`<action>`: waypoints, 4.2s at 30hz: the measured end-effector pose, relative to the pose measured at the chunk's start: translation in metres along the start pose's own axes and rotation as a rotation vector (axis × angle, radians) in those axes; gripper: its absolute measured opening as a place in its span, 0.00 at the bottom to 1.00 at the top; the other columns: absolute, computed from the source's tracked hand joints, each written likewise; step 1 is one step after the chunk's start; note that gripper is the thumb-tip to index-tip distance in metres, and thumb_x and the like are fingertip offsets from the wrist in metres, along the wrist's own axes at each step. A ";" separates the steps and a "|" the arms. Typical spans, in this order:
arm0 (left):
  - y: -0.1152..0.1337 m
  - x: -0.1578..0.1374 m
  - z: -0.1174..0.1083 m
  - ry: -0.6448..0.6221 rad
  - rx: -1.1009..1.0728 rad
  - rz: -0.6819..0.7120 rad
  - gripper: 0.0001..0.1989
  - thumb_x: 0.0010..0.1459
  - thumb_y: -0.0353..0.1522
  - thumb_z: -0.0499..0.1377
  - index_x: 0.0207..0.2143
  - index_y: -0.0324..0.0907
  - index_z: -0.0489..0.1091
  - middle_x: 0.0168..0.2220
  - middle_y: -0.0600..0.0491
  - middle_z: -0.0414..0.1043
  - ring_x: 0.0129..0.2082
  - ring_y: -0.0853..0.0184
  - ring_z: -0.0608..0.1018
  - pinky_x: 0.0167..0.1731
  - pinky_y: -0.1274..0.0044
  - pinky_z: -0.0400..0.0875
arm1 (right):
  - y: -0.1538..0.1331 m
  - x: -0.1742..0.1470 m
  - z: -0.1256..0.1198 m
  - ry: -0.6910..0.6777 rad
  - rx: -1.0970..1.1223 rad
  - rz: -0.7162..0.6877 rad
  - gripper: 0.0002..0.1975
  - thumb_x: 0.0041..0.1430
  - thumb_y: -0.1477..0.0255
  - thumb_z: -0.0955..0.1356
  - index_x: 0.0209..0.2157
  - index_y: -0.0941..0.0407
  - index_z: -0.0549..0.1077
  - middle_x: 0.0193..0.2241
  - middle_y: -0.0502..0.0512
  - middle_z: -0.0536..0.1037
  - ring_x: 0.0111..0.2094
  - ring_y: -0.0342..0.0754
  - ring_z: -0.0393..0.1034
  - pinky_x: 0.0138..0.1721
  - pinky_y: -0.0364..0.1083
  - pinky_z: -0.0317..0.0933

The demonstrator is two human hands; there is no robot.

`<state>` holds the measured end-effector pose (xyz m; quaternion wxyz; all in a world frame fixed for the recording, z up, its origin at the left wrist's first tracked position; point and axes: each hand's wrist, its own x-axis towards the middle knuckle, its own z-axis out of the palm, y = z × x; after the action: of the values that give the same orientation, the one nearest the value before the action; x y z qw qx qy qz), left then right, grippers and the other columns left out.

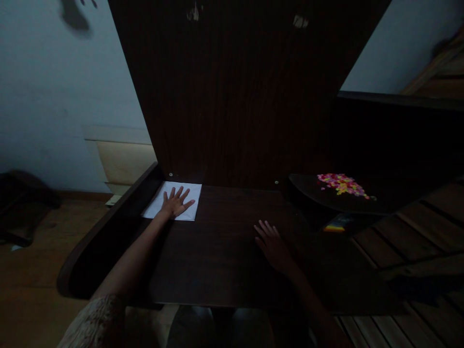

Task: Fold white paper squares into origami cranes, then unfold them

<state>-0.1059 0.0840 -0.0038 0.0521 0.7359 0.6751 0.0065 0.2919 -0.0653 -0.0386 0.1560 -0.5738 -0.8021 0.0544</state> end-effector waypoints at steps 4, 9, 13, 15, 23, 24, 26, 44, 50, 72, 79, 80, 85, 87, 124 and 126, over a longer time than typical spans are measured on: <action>-0.004 0.005 0.005 -0.008 -0.005 0.004 0.42 0.55 0.60 0.38 0.66 0.49 0.43 0.68 0.49 0.36 0.66 0.44 0.41 0.59 0.47 0.35 | 0.000 -0.001 0.000 0.009 0.006 -0.004 0.26 0.67 0.58 0.53 0.62 0.53 0.57 0.64 0.59 0.55 0.66 0.55 0.44 0.63 0.63 0.42; -0.002 0.002 0.000 -0.017 0.011 0.005 0.42 0.55 0.59 0.39 0.66 0.48 0.43 0.68 0.48 0.37 0.66 0.44 0.41 0.59 0.47 0.35 | -0.002 -0.001 -0.003 0.007 0.022 0.006 0.27 0.66 0.58 0.53 0.62 0.54 0.57 0.64 0.59 0.55 0.66 0.54 0.45 0.63 0.62 0.42; 0.008 -0.002 -0.010 0.015 0.024 0.031 0.41 0.57 0.57 0.40 0.66 0.45 0.43 0.68 0.45 0.39 0.66 0.42 0.43 0.57 0.46 0.36 | -0.002 0.000 -0.003 0.014 0.042 0.012 0.27 0.66 0.58 0.53 0.62 0.54 0.57 0.64 0.60 0.56 0.66 0.54 0.45 0.63 0.62 0.41; 0.015 -0.003 -0.015 0.046 0.032 0.066 0.40 0.58 0.55 0.42 0.66 0.44 0.45 0.68 0.45 0.40 0.66 0.42 0.43 0.58 0.46 0.37 | -0.003 0.001 -0.003 0.020 0.053 0.015 0.28 0.66 0.57 0.53 0.62 0.55 0.56 0.64 0.60 0.56 0.66 0.54 0.46 0.63 0.62 0.42; 0.048 0.001 -0.029 0.080 0.057 0.111 0.34 0.54 0.44 0.54 0.61 0.41 0.56 0.67 0.43 0.42 0.65 0.43 0.47 0.57 0.49 0.46 | -0.003 0.000 -0.003 0.024 0.062 0.012 0.28 0.66 0.57 0.53 0.63 0.55 0.55 0.64 0.60 0.56 0.66 0.54 0.45 0.63 0.62 0.42; 0.051 0.002 -0.030 0.097 0.066 0.119 0.34 0.53 0.42 0.56 0.61 0.40 0.57 0.67 0.43 0.44 0.65 0.43 0.48 0.58 0.49 0.46 | -0.002 0.000 -0.002 0.025 0.061 0.007 0.28 0.66 0.57 0.53 0.63 0.55 0.55 0.64 0.60 0.56 0.66 0.54 0.45 0.63 0.62 0.42; 0.058 0.003 -0.032 0.118 0.075 0.140 0.33 0.51 0.38 0.58 0.59 0.40 0.59 0.66 0.43 0.49 0.64 0.45 0.52 0.59 0.52 0.46 | -0.001 0.000 -0.002 0.028 0.063 -0.005 0.28 0.66 0.57 0.53 0.63 0.54 0.55 0.64 0.60 0.55 0.66 0.54 0.45 0.63 0.63 0.41; 0.016 0.013 -0.004 0.032 0.019 -0.060 0.36 0.61 0.52 0.35 0.66 0.44 0.45 0.68 0.45 0.37 0.66 0.40 0.41 0.58 0.46 0.37 | -0.003 0.001 -0.006 0.008 0.068 0.021 0.27 0.66 0.57 0.53 0.61 0.55 0.60 0.63 0.60 0.57 0.66 0.54 0.45 0.63 0.62 0.42; 0.018 0.013 -0.003 -0.001 -0.029 -0.089 0.36 0.60 0.53 0.32 0.66 0.49 0.44 0.69 0.48 0.34 0.66 0.40 0.38 0.55 0.41 0.33 | -0.001 -0.001 -0.003 0.013 0.061 0.015 0.26 0.66 0.58 0.54 0.60 0.53 0.60 0.63 0.59 0.57 0.65 0.54 0.46 0.63 0.62 0.42; 0.011 0.021 0.002 -0.003 0.046 0.118 0.31 0.62 0.51 0.38 0.66 0.54 0.43 0.68 0.54 0.39 0.66 0.45 0.42 0.55 0.40 0.36 | 0.006 0.001 0.013 0.130 -0.031 -0.072 0.25 0.67 0.60 0.54 0.58 0.56 0.64 0.62 0.59 0.59 0.65 0.56 0.48 0.63 0.61 0.44; 0.014 0.018 -0.003 -0.013 0.058 0.098 0.34 0.60 0.54 0.37 0.66 0.52 0.42 0.68 0.52 0.36 0.66 0.43 0.41 0.55 0.42 0.38 | -0.003 0.004 0.000 0.036 -0.005 -0.022 0.28 0.66 0.57 0.54 0.59 0.57 0.62 0.63 0.60 0.57 0.65 0.56 0.46 0.64 0.60 0.41; 0.015 0.017 -0.004 -0.011 0.051 0.101 0.34 0.61 0.53 0.36 0.66 0.52 0.42 0.68 0.51 0.37 0.66 0.43 0.42 0.55 0.42 0.39 | -0.004 0.004 -0.001 0.024 -0.004 -0.015 0.28 0.66 0.57 0.53 0.60 0.57 0.62 0.63 0.60 0.57 0.65 0.56 0.46 0.64 0.60 0.41; 0.021 0.009 -0.008 0.155 0.066 -0.011 0.35 0.61 0.52 0.34 0.66 0.47 0.47 0.68 0.46 0.40 0.66 0.42 0.43 0.56 0.44 0.40 | -0.010 0.004 -0.007 -0.012 0.000 0.029 0.30 0.66 0.55 0.52 0.61 0.57 0.59 0.64 0.59 0.55 0.66 0.55 0.44 0.64 0.58 0.39; 0.022 0.007 -0.008 0.186 0.071 -0.129 0.40 0.58 0.56 0.36 0.65 0.45 0.49 0.68 0.44 0.40 0.65 0.37 0.43 0.54 0.41 0.39 | -0.012 0.003 -0.009 -0.019 -0.002 0.021 0.31 0.65 0.54 0.51 0.62 0.56 0.58 0.65 0.59 0.54 0.66 0.55 0.42 0.65 0.58 0.37; 0.087 -0.047 -0.023 0.417 -0.105 0.544 0.27 0.66 0.41 0.41 0.61 0.36 0.56 0.67 0.45 0.46 0.67 0.57 0.48 0.63 0.63 0.44 | -0.019 0.050 -0.011 -0.045 0.024 -0.213 0.32 0.65 0.52 0.52 0.65 0.51 0.47 0.68 0.55 0.37 0.67 0.53 0.25 0.65 0.59 0.35; 0.099 -0.052 -0.011 0.344 -0.084 0.673 0.28 0.65 0.43 0.42 0.62 0.38 0.55 0.67 0.46 0.45 0.67 0.57 0.46 0.63 0.62 0.43 | -0.019 0.060 -0.009 -0.084 0.046 -0.225 0.33 0.64 0.51 0.52 0.65 0.52 0.47 0.68 0.55 0.37 0.67 0.53 0.26 0.65 0.58 0.35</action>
<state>-0.0132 0.0246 0.0192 -0.0369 0.9019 0.3935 0.1744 0.2598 -0.0165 -0.0133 0.1403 -0.4738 -0.8658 0.0791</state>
